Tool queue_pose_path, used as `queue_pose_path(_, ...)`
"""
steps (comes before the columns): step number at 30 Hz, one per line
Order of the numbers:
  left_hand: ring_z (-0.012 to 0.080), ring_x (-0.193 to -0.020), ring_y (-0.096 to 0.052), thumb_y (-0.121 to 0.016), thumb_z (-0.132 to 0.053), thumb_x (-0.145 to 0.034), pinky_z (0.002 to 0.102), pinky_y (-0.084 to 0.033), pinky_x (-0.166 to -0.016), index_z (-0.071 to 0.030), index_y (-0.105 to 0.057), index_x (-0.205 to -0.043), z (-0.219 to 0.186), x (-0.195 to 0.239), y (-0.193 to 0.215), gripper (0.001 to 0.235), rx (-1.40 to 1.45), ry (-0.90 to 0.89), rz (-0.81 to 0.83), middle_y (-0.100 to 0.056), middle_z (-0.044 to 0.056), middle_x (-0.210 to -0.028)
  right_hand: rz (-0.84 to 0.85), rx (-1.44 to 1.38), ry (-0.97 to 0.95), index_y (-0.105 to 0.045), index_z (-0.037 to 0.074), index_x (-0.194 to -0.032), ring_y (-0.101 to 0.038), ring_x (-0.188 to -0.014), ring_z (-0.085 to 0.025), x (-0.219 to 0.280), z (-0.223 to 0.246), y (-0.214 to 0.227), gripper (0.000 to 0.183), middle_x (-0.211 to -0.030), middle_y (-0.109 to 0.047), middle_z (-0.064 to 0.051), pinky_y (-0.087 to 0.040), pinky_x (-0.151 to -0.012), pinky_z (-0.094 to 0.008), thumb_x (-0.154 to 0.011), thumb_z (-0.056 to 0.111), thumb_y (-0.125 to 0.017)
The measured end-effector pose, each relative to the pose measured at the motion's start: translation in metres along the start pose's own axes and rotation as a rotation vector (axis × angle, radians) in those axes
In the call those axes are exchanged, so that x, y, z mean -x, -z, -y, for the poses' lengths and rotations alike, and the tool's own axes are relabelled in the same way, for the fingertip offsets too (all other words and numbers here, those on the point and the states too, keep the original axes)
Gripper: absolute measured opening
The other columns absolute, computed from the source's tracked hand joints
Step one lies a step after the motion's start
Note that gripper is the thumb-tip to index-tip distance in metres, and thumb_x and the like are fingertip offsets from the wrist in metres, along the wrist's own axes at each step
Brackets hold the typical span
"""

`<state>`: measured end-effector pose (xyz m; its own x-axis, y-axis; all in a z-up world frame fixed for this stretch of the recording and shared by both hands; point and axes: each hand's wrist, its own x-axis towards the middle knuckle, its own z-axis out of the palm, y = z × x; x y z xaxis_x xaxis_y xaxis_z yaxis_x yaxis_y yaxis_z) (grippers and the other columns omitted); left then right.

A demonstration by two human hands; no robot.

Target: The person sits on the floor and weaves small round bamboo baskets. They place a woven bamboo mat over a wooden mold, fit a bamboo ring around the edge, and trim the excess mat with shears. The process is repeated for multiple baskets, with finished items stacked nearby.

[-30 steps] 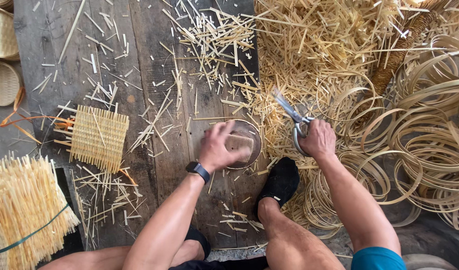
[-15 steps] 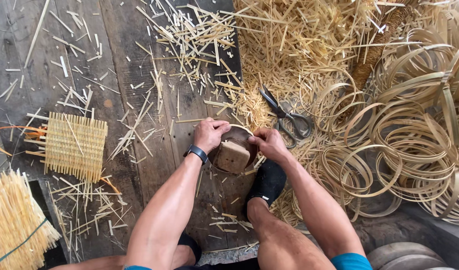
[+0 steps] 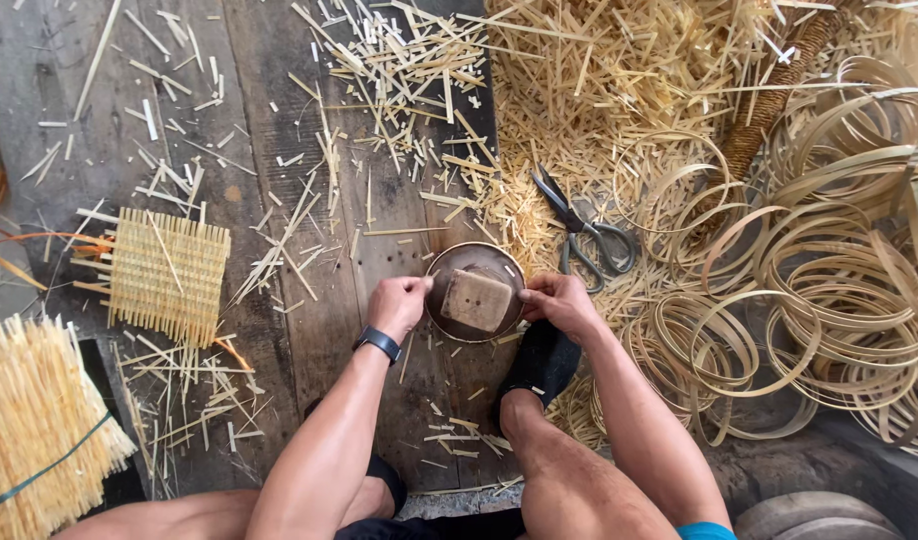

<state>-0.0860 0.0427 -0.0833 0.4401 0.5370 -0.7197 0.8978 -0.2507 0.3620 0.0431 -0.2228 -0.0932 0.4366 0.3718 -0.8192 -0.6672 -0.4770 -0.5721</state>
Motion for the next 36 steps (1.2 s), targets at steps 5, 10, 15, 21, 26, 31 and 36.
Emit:
queue_pose_path(5,0.0095,-0.088,-0.070,-0.088,-0.030,-0.081,0.028,-0.053,-0.078,-0.008,-0.079,-0.110,0.021,-0.004,-0.005,0.038,0.469,-0.093,0.194,-0.082,0.006,-0.101,0.047,-0.084,-0.037,-0.073,-0.001,-0.102,-0.075,-0.071,-0.018,-0.014,-0.015,0.005,0.015,-0.084,-0.076,-0.011,-0.063,-0.066,-0.031,-0.094,0.011,-0.070)
queue_pose_path(10,0.0187,-0.080,-0.072,-0.086,-0.032,-0.081,0.034,-0.055,-0.075,-0.010,-0.082,-0.103,0.012,0.003,-0.010,0.032,0.213,0.051,-0.025,-0.080,0.012,-0.093,0.013,-0.055,-0.037,-0.072,-0.002,-0.097,-0.072,-0.068,-0.019,-0.018,-0.015,0.001,0.011,-0.082,-0.075,-0.012,-0.061,-0.063,-0.033,-0.094,0.008,-0.070)
queue_pose_path(15,0.0185,-0.086,-0.074,-0.078,-0.033,-0.087,0.034,-0.054,-0.081,-0.005,-0.081,-0.110,0.011,0.011,-0.005,0.036,0.455,0.047,0.087,-0.082,0.011,-0.100,0.054,-0.238,0.008,-0.070,-0.003,-0.100,-0.071,-0.071,-0.019,0.002,-0.005,-0.003,0.013,-0.086,-0.073,-0.012,-0.061,-0.066,-0.032,-0.095,0.009,-0.069)
queue_pose_path(21,0.0174,-0.076,-0.070,-0.075,-0.038,-0.089,0.032,-0.044,-0.068,0.000,-0.071,-0.104,0.043,0.039,-0.029,0.041,0.864,0.232,0.440,-0.077,0.009,-0.094,0.111,-0.385,-0.055,-0.064,-0.006,-0.098,-0.075,-0.072,-0.027,0.012,-0.016,-0.032,0.012,-0.087,-0.072,-0.018,-0.066,-0.066,-0.039,-0.095,0.005,-0.067)
queue_pose_path(26,0.0149,-0.066,-0.065,-0.071,-0.045,-0.093,0.031,-0.045,-0.069,0.003,-0.072,-0.100,0.041,0.041,-0.051,0.048,0.632,0.196,0.280,-0.077,0.011,-0.086,-0.054,-0.246,-0.112,-0.062,-0.006,-0.095,-0.074,-0.067,-0.029,-0.004,-0.024,-0.046,0.012,-0.082,-0.073,-0.019,-0.065,-0.062,-0.041,-0.096,0.006,-0.064)
queue_pose_path(31,0.0168,-0.064,-0.064,-0.071,-0.035,-0.095,0.033,-0.051,-0.073,0.004,-0.076,-0.096,0.032,0.044,-0.043,0.039,0.700,0.190,0.242,-0.077,0.012,-0.086,-0.078,-0.194,-0.069,-0.064,-0.011,-0.099,-0.074,-0.070,-0.030,0.004,-0.016,-0.051,0.019,-0.084,-0.073,-0.021,-0.064,-0.061,-0.042,-0.094,0.007,-0.068)
queue_pose_path(36,0.0205,-0.071,-0.065,-0.071,-0.031,-0.095,0.041,-0.052,-0.070,-0.002,-0.077,-0.099,0.021,0.039,0.015,0.031,0.280,-0.144,0.104,-0.077,0.013,-0.086,0.002,-0.088,0.091,-0.055,-0.001,-0.133,-0.073,-0.099,-0.027,0.036,0.013,-0.048,0.058,-0.113,-0.070,-0.018,-0.065,-0.077,-0.041,-0.090,0.035,-0.071)
